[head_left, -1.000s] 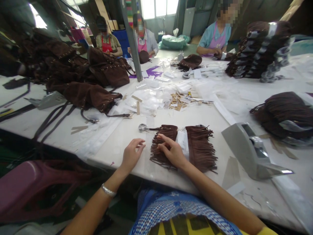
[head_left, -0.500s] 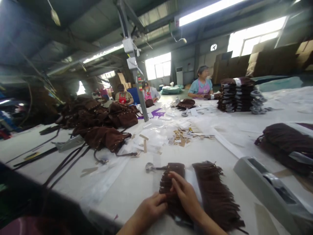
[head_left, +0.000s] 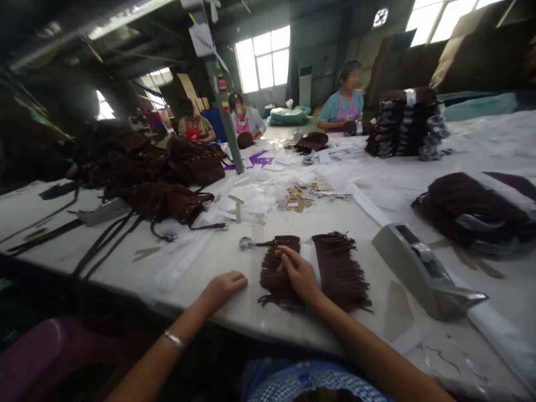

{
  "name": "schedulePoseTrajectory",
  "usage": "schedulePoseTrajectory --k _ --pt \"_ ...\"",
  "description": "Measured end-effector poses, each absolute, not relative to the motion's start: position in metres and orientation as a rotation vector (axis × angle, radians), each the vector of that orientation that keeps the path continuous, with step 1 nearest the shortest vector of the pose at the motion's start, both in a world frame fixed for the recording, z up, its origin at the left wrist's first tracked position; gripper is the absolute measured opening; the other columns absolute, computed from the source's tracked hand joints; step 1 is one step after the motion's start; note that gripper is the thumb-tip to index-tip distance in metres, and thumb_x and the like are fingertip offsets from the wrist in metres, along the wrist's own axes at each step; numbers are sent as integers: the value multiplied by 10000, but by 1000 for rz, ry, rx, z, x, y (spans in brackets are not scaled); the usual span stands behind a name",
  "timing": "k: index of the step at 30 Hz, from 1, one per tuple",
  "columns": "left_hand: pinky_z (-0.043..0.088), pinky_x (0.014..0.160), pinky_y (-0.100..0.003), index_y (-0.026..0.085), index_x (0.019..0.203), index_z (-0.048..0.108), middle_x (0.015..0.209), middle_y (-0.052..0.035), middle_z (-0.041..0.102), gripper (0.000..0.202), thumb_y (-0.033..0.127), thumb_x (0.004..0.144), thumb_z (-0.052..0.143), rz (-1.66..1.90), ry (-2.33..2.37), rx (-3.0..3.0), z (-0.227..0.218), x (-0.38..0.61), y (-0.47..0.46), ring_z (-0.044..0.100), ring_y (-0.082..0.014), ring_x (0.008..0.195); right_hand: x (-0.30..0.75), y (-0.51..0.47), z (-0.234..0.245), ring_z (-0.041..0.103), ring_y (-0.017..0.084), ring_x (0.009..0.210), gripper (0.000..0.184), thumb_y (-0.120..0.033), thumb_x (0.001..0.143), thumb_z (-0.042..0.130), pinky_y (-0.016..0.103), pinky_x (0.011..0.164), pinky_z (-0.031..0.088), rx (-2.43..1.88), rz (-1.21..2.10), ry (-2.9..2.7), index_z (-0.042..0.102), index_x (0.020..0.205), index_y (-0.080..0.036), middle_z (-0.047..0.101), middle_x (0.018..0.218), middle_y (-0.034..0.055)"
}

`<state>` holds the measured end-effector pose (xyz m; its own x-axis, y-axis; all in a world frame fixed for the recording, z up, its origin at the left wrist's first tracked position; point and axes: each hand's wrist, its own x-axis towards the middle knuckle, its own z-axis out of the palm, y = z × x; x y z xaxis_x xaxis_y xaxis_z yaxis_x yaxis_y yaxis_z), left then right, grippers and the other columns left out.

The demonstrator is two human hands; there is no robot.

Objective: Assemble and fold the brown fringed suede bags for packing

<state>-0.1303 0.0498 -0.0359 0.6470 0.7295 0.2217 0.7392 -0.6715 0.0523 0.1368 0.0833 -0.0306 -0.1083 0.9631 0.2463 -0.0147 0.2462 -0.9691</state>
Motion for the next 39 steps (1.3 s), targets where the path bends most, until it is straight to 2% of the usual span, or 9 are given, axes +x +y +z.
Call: schedulePoseTrajectory --k 4,7,11,18,24,27,32,35,39 --pt "524 842 -297 212 1125 596 1075 -63 650 194 270 985 474 -537 -1368 -2836 -25 -103 40 620 -170 965 137 83 -29 648 142 697 368 -423 966 518 283 688 554 -898 1118 -1275 584 1269 -225 682 1138 67" --pt "497 980 -352 217 1191 581 1236 -84 611 255 290 949 555 -608 -1060 -2993 -24 -66 37 574 -208 1139 138 82 -28 638 134 707 375 -423 976 506 259 641 541 -876 1126 -1224 566 1296 -236 660 1188 69" --pt "544 885 -329 182 1094 617 1144 -87 651 201 141 969 465 -550 -753 -2934 -39 -53 43 609 -189 1020 139 83 -28 630 126 668 377 -437 976 499 246 594 534 -889 1155 -1222 579 1280 -228 672 1158 72" --pt "555 793 -319 171 1092 617 992 -79 653 242 73 930 465 -353 -969 -2885 -36 -103 43 602 -190 913 139 83 -28 624 118 629 370 -442 973 507 237 556 529 -899 1182 -1183 591 1265 -231 681 1129 69" --pt "511 960 -380 161 852 627 1228 -87 614 185 20 859 506 -343 -979 -2844 -28 -93 59 566 -238 1140 142 85 -30 625 127 668 347 -418 988 488 251 587 529 -880 1175 -1160 570 1285 -257 668 1159 63" --pt "521 951 -362 169 922 636 1201 -72 636 222 4 852 506 -336 -939 -2874 -27 -94 66 586 -224 1121 145 85 -30 638 147 710 296 -398 986 502 271 638 535 -922 1138 -1270 607 1218 -247 692 1078 57" --pt "478 1015 -399 170 1052 617 1236 -89 616 214 95 858 565 -350 -1047 -2947 -13 -105 58 558 -245 1167 142 81 -27 636 202 881 189 -367 899 665 330 818 494 -779 895 -2029 699 1016 -223 710 958 52" --pt "475 1005 -380 184 978 617 1210 -76 627 88 163 910 566 -502 -1118 -2947 -4 -103 51 569 -223 1142 137 81 -30 620 224 898 272 -426 843 727 357 816 467 -671 709 -2279 703 1009 -213 715 952 61" --pt "498 943 -326 193 947 617 1135 -64 648 46 203 932 575 -683 -1249 -2988 -1 -97 48 591 -185 1085 136 81 -37 611 202 829 144 -339 920 647 354 755 438 -589 531 -2334 722 977 -230 726 905 45"
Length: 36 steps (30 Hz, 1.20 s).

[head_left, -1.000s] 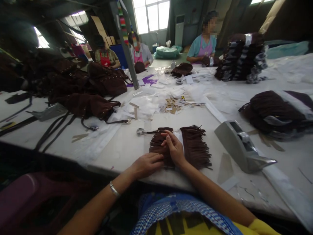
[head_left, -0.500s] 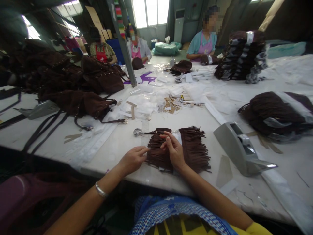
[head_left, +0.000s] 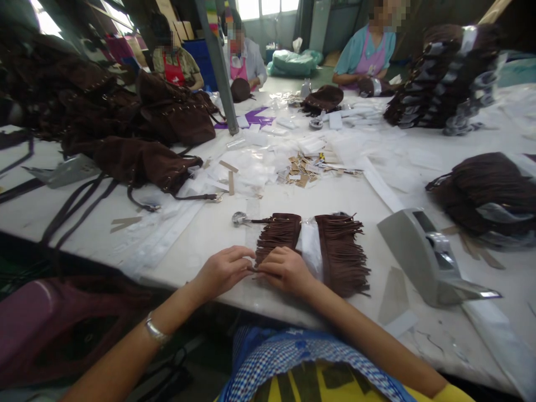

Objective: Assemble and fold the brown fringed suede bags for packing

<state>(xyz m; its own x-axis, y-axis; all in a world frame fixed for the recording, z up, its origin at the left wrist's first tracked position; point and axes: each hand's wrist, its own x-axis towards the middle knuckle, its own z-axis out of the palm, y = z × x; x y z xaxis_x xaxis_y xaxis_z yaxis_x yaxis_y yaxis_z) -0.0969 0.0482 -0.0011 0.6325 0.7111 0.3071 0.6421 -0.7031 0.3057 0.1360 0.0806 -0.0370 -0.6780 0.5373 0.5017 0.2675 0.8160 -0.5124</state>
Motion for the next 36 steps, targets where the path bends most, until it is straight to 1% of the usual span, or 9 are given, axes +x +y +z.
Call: schedulePoseTrajectory --k 8,10,14,16,20,24,28,32,36 --pt "522 889 -323 194 915 657 1079 -45 687 103 200 940 557 427 1053 2733 -22 -111 52 619 -188 1037 140 81 -29 623 192 777 150 -286 946 605 375 795 489 -661 787 -2069 748 922 -252 736 854 36" --pt "523 905 -333 211 992 669 1105 -47 684 105 218 926 588 515 1164 2587 -22 -109 51 618 -190 1053 140 82 -28 628 199 778 175 -323 947 604 373 784 502 -718 833 -2028 755 906 -246 736 831 46" --pt "563 841 -308 223 1198 604 1125 -55 675 390 335 841 712 780 1281 2001 -16 -86 44 650 -186 991 139 82 -28 637 203 784 190 -360 934 617 363 771 515 -764 864 -2008 764 885 -251 737 820 49" --pt "577 773 -276 197 1127 630 1043 -47 695 352 360 829 721 883 1268 1733 -15 -73 42 672 -172 902 139 82 -27 640 205 788 185 -360 931 622 363 769 517 -767 871 -2013 766 881 -254 739 825 48" --pt "572 801 -290 159 984 662 917 -44 718 241 343 836 711 1016 1291 1488 -18 -63 44 688 -176 856 140 81 -28 644 198 784 160 -324 930 628 350 768 516 -759 889 -2013 762 885 -250 738 821 37" --pt "560 780 -285 187 1073 654 925 -29 714 240 299 862 670 907 1357 1701 -22 -77 45 678 -163 832 140 82 -30 641 186 762 171 -296 941 609 342 754 517 -819 858 -1945 750 867 -233 727 805 38" --pt "538 717 -267 208 909 668 839 -1 672 88 190 852 603 680 1485 2039 -24 -92 48 629 -142 738 139 81 -28 651 194 786 186 -302 958 572 364 782 524 -641 839 -2100 753 958 -257 738 856 45" --pt "553 800 -313 211 1013 638 1011 -41 655 225 117 830 546 780 1596 2119 -20 -85 61 631 -185 927 142 79 -23 657 238 1009 347 -403 935 595 449 977 472 -409 823 -2148 642 1258 -283 712 1118 67" --pt "452 1049 -420 213 1173 592 1276 -98 580 280 178 904 524 838 1336 2356 -10 -53 85 521 -233 1222 149 77 -21 610 270 1115 375 -379 972 492 451 962 491 -602 824 -1845 600 1311 -259 666 1206 99"
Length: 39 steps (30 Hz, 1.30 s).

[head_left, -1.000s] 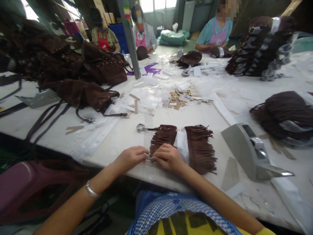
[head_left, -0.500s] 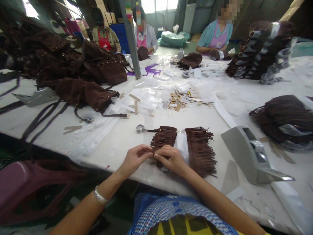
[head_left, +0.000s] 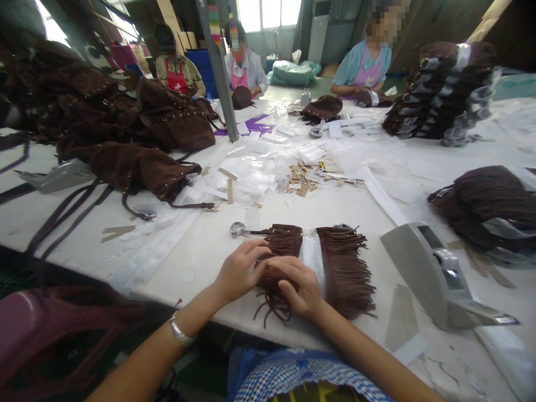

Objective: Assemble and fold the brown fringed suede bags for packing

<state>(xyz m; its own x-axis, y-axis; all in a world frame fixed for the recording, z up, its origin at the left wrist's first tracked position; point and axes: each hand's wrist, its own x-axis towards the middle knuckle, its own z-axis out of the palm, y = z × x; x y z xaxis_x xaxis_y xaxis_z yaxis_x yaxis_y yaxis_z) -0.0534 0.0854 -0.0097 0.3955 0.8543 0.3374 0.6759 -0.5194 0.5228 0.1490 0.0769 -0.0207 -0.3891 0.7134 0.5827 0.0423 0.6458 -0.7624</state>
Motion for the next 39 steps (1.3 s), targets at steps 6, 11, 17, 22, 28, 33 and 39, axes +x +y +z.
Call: schedulePoseTrajectory --k 6,11,17,22,28,33,39 --pt "461 1012 -386 188 1177 582 1232 -103 612 274 175 916 501 440 792 2821 -29 -47 125 551 -229 1150 156 78 -25 615 264 1065 316 -312 992 455 435 960 477 -812 870 -1585 634 1251 -289 669 1132 75" --pt "504 832 -331 179 970 599 967 -75 621 141 129 863 522 159 898 2936 -31 -104 136 587 -209 893 157 80 -26 632 244 956 310 -329 1008 424 411 921 482 -916 938 -1497 655 1208 -278 679 1001 66" --pt "499 940 -384 182 1075 609 1132 -93 632 254 109 858 499 357 1150 2854 -10 -106 136 595 -232 1063 154 79 -27 637 246 910 297 -333 1002 443 406 877 497 -895 972 -1474 672 1182 -277 683 992 70" --pt "451 1052 -361 176 1247 543 1305 -106 588 374 70 897 462 459 844 2844 -29 -58 149 517 -213 1243 156 79 -25 639 238 900 288 -319 1002 447 376 840 504 -888 983 -1497 678 1167 -266 686 954 63" --pt "498 912 -325 185 1013 601 1150 -83 641 180 85 924 480 215 772 3033 -39 -79 160 590 -208 1044 157 79 -23 651 220 863 270 -306 1006 452 345 814 505 -897 997 -1472 700 1099 -255 696 887 47" --pt "508 796 -319 178 891 610 922 -57 651 170 48 884 500 64 951 3095 -29 -117 157 597 -199 870 157 79 -24 656 215 872 260 -303 1003 466 339 822 506 -878 1013 -1465 709 1079 -247 697 863 43" --pt "521 830 -347 165 923 637 1042 -91 665 223 16 846 490 225 1197 3006 -16 -90 140 616 -219 957 153 82 -25 662 202 856 262 -309 998 479 326 819 521 -864 970 -1468 715 1058 -215 704 856 51"
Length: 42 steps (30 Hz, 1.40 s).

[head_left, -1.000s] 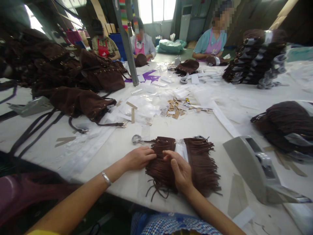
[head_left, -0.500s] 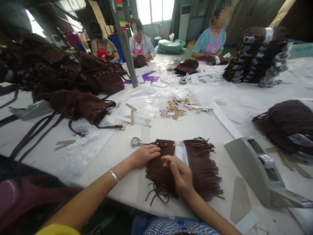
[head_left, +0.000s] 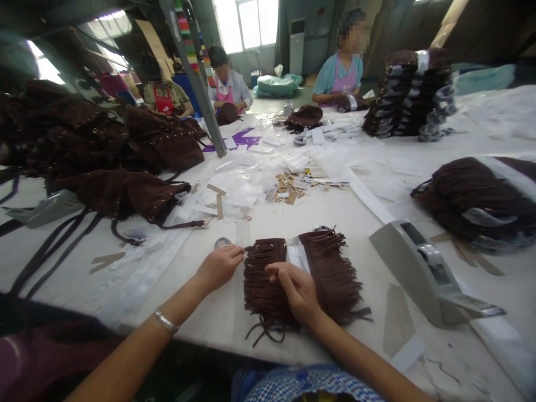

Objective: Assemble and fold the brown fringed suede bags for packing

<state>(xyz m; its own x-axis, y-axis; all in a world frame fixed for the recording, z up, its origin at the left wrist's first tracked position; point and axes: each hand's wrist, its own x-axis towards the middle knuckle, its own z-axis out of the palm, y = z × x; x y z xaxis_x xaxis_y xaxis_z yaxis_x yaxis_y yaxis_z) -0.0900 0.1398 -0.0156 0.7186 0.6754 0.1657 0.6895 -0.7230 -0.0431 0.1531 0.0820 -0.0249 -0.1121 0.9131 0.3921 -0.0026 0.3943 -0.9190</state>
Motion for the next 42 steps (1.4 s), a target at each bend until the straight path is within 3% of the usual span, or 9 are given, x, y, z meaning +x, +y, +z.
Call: schedulePoseTrajectory --k 4,10,13,17,24,28,33,36,42 --pt "502 961 -354 180 1150 619 1202 -92 651 343 65 876 448 -427 -1081 -2963 -26 -67 127 590 -223 1133 153 76 -14 669 186 911 244 -278 986 496 309 857 528 -762 910 -1562 709 1072 -193 717 922 55" --pt "505 963 -418 207 995 674 1164 -62 684 239 179 914 451 -624 -1323 -2806 -14 -59 121 638 -250 1070 207 45 -2 653 176 1013 240 -202 962 544 306 931 514 -835 635 -1809 667 1168 -201 710 1095 68" --pt "478 1024 -404 221 1124 645 1272 -49 639 255 255 951 461 -871 -1443 -2786 4 -15 96 607 -232 1153 262 21 -13 641 189 1007 247 -145 953 535 343 933 507 -1057 427 -1840 671 1142 -227 710 1076 55" --pt "361 1142 -447 191 1446 417 1502 -94 439 509 361 970 473 -657 -1114 -3004 -9 49 64 411 -258 1382 318 -3 -35 622 196 1034 254 -109 959 508 360 952 496 -1342 344 -1791 673 1107 -233 695 1078 54" --pt "307 1157 -494 155 1505 312 1565 -132 310 582 394 987 430 -412 -1040 -2925 -52 60 61 302 -283 1440 325 1 -57 589 256 1066 246 -212 858 717 407 957 479 -1315 331 -2100 678 1100 -198 694 1076 78" --pt "311 1146 -512 162 1485 347 1545 -140 355 565 376 976 467 -507 -1065 -2939 -32 67 54 331 -295 1424 333 7 -55 611 241 1019 151 -133 825 733 400 947 462 -1347 286 -2098 711 956 -204 712 983 51" --pt "468 984 -369 233 1203 638 1218 -66 653 306 371 950 536 -700 -1222 -3047 2 112 44 584 -227 1137 347 -2 -47 646 189 947 124 -195 910 657 333 890 491 -1331 261 -1915 731 998 -242 723 999 34" --pt "500 862 -350 266 1011 729 1059 -41 685 212 404 903 609 -571 -1293 -3190 10 140 50 611 -229 1016 345 -9 -46 655 184 977 168 -217 942 613 315 886 507 -1303 239 -1784 737 1040 -274 723 1050 27" --pt "469 763 -292 265 853 747 906 2 689 62 297 828 700 -563 -1409 -3439 10 158 68 630 -173 851 330 -20 -46 673 186 942 229 -251 929 612 325 889 539 -1336 416 -1366 699 1139 -275 712 1068 39"
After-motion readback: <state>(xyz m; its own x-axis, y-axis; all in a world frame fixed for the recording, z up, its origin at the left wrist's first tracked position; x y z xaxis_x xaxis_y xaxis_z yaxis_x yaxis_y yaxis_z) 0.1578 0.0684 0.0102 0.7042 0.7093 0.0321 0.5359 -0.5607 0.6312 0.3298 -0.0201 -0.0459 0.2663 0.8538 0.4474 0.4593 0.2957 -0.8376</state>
